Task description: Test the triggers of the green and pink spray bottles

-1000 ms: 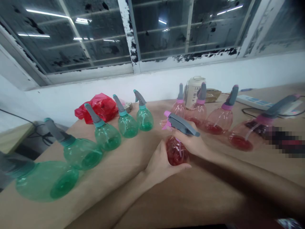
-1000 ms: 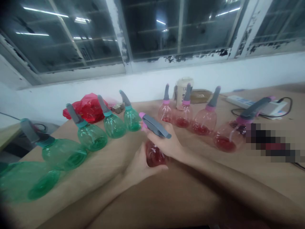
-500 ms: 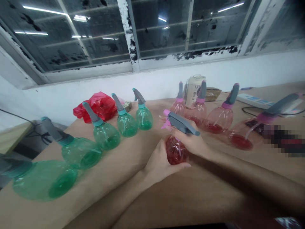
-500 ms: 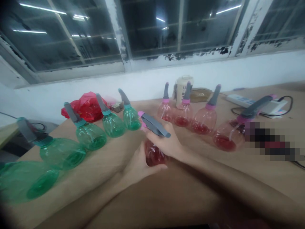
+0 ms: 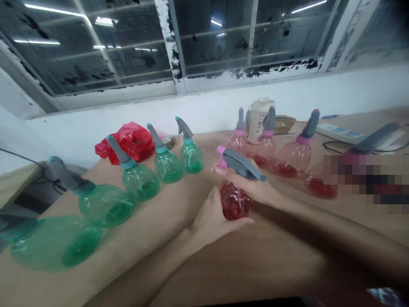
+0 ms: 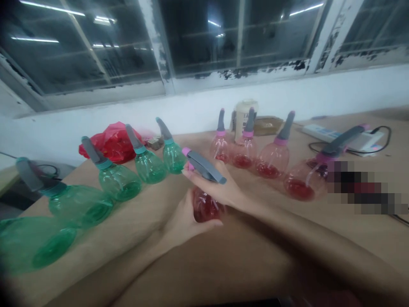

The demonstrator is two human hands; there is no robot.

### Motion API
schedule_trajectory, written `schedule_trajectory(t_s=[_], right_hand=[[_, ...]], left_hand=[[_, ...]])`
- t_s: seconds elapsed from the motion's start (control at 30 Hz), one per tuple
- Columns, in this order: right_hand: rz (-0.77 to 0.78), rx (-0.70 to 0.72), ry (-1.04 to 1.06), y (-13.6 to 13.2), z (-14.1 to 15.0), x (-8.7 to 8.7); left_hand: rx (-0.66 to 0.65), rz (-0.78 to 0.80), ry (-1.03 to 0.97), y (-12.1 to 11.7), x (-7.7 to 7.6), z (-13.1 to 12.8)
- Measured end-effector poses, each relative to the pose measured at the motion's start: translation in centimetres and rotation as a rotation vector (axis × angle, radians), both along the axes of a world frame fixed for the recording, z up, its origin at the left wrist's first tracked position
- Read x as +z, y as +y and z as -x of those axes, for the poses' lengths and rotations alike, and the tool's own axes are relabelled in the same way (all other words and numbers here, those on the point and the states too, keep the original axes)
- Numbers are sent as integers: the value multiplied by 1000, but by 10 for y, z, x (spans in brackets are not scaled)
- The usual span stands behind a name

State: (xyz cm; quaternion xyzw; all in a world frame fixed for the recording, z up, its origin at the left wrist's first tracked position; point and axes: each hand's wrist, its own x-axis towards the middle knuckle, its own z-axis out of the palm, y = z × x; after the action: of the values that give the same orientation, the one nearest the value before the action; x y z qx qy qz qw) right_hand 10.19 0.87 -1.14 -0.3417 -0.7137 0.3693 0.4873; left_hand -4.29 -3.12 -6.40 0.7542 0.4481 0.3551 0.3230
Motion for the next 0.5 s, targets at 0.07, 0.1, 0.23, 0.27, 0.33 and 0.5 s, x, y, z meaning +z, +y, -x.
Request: schedule_trajectory(t_s=[0.07,0.1,0.23,0.27,0.33,0.5], right_hand=[[-10,-36,-28,-1,0,-1],[-17,-48,-38,-1,0,-1],[-40,-81,-27,-2,-1,-4],[-39,-88,-19,-2,-1,-4],[-31,-57,-10,-2,-2,-4],[-67,6,46,-4,-1,-1]], left_hand=[[-12,-20,-5,0,0,0],[-18,-26,-11,0,1,-1],[-28,-12,-20,-2,4,-2],[-27,-8,-18,-3,4,-3],[-17,-3,-11,-3,5,-3],[-5,8,14,-2,4,-1]])
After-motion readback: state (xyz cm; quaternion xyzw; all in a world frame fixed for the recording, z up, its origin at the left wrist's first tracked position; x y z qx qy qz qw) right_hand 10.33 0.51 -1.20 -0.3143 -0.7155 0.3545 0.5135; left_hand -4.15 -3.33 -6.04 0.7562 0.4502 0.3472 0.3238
